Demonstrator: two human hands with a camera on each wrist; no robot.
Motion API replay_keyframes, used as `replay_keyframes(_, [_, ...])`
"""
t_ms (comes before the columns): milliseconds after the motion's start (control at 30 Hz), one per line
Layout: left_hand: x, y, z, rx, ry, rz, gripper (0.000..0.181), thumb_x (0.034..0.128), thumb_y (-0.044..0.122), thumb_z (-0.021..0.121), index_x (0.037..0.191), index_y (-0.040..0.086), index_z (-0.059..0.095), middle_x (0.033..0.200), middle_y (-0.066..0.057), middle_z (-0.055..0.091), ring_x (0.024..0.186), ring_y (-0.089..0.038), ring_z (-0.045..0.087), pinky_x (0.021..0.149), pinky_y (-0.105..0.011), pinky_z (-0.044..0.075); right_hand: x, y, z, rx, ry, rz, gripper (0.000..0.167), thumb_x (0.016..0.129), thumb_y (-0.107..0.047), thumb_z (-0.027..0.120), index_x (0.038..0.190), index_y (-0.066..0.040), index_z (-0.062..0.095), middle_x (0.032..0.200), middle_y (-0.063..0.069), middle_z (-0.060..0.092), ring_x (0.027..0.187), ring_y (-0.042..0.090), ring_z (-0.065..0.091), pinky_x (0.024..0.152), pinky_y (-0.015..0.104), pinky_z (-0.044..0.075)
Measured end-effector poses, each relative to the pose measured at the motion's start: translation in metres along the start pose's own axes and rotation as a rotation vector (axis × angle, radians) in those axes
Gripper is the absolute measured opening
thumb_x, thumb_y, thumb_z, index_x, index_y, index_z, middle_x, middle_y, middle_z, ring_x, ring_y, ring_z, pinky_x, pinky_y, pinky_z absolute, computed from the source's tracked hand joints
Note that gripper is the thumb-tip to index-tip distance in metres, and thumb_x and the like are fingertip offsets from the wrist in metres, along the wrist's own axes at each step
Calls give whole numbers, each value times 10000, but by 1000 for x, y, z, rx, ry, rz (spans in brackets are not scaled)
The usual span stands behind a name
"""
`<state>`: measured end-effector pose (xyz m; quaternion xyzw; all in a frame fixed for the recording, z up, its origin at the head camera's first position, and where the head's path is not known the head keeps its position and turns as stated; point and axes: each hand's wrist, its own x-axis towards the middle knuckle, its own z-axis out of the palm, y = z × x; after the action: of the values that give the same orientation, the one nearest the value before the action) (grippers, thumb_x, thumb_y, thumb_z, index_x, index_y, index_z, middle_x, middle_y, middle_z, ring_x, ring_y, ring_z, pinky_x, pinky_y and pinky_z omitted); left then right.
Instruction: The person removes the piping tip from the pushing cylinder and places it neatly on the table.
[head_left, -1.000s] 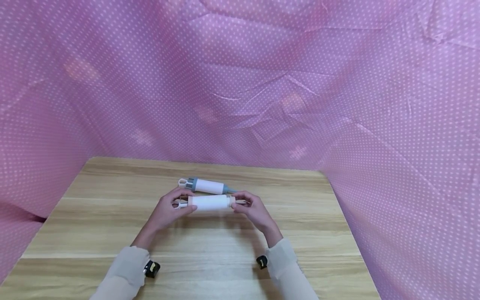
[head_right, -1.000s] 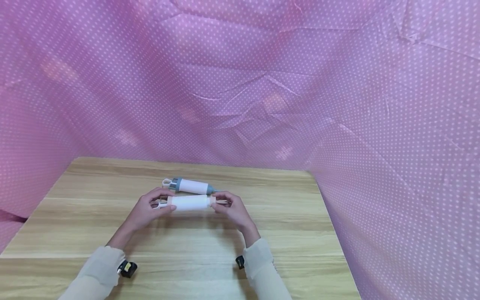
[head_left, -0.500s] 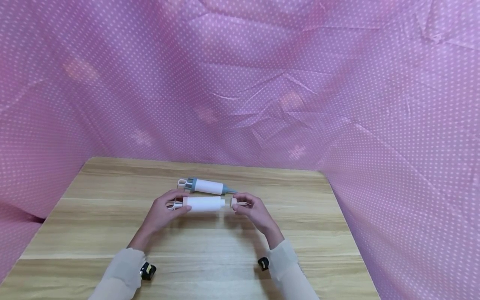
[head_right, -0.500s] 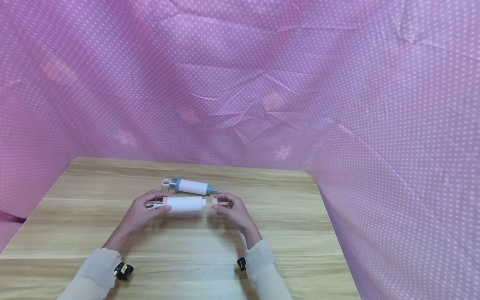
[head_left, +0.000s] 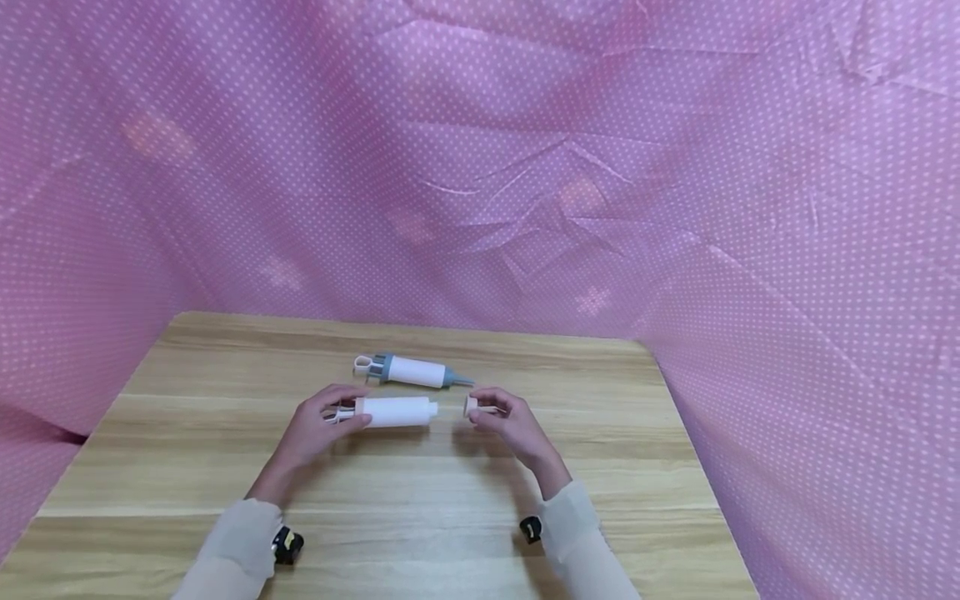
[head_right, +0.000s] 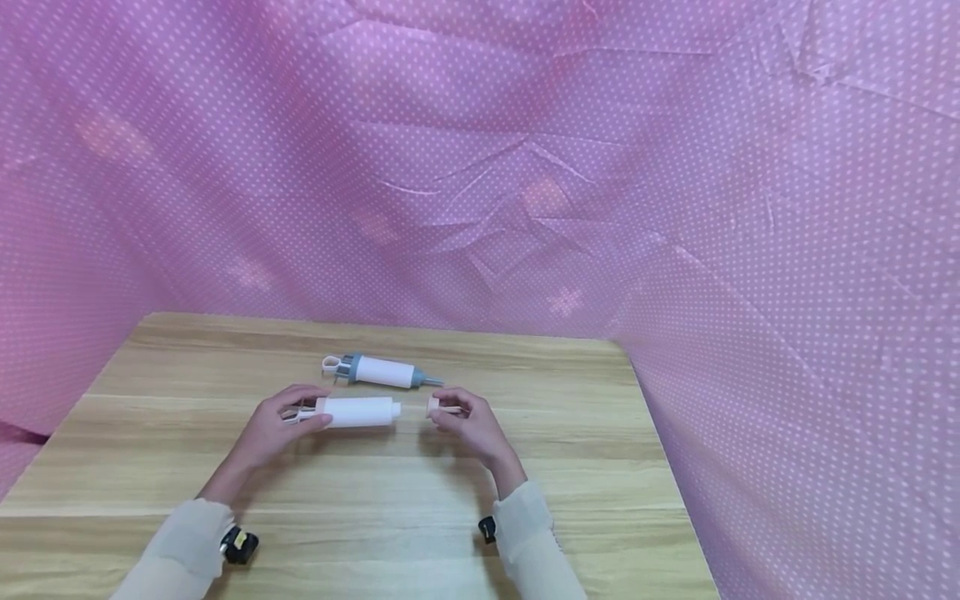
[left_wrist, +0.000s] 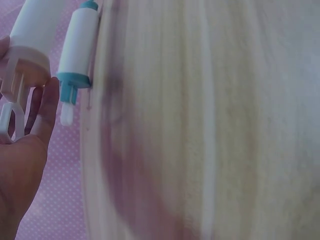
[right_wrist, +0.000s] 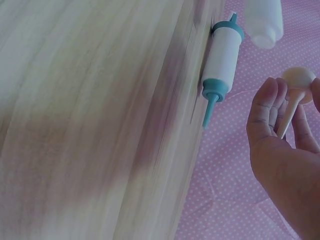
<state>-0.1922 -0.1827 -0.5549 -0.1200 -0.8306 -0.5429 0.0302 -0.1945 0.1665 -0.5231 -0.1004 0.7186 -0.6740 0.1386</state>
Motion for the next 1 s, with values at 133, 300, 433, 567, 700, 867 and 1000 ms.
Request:
replay_keyframes(133, [-2,-8,0,-14,7,-24,470,873,250,826,1273,53,677,1271,-107,650,1112,-267,602,921,-300,505,0,3,-2,8,-9,-20,378,957,-32,682,1301,86,578,1167,189,619,1000,195,653,986,585,502])
replay_keyframes(300, [-4,-17,0,-22,20,-48,458,871,238,827,1262,50,678,1248,-120,653,1098,-255,598,901,-279,493,-1,5,-3,-16,-12,-7,377,942,-58,711,1285,55,606,1154,137,650,988,189,655,967,524,532])
replay_keyframes(433, [-6,-23,1,-12,39,-57,436,864,222,833,1243,59,690,1196,-112,669,1055,-211,593,888,-279,478,-3,4,-3,-35,-19,14,385,938,-104,729,1286,21,621,1151,96,663,990,192,659,945,470,545])
replay_keyframes(567, [-6,-29,0,4,42,-76,454,856,234,842,1242,52,689,1168,-121,673,1028,-202,590,867,-268,480,-3,3,-3,-35,-20,12,386,934,-105,732,1280,27,623,1147,92,671,987,195,662,942,447,545])
replay_keyframes(700, [-3,-35,-1,15,28,-109,497,846,298,850,1256,74,681,1192,-126,669,1048,-245,597,874,-301,495,-1,2,-2,-38,-18,5,383,922,-87,740,1271,28,631,1138,81,679,976,190,665,899,360,553])
replay_keyframes(867, [-2,-42,-2,32,3,-149,528,840,362,847,1260,94,672,1225,-134,653,1069,-277,593,900,-390,489,1,4,0,-23,-24,1,376,924,-76,736,1259,53,624,1131,91,676,958,179,666,858,307,554])
replay_keyframes(1000, [0,-47,-3,32,-5,-164,523,841,370,844,1250,90,675,1221,-143,651,1075,-289,590,900,-414,486,3,5,1,-18,-31,6,376,928,-65,729,1263,62,618,1142,138,671,956,174,669,858,311,559])
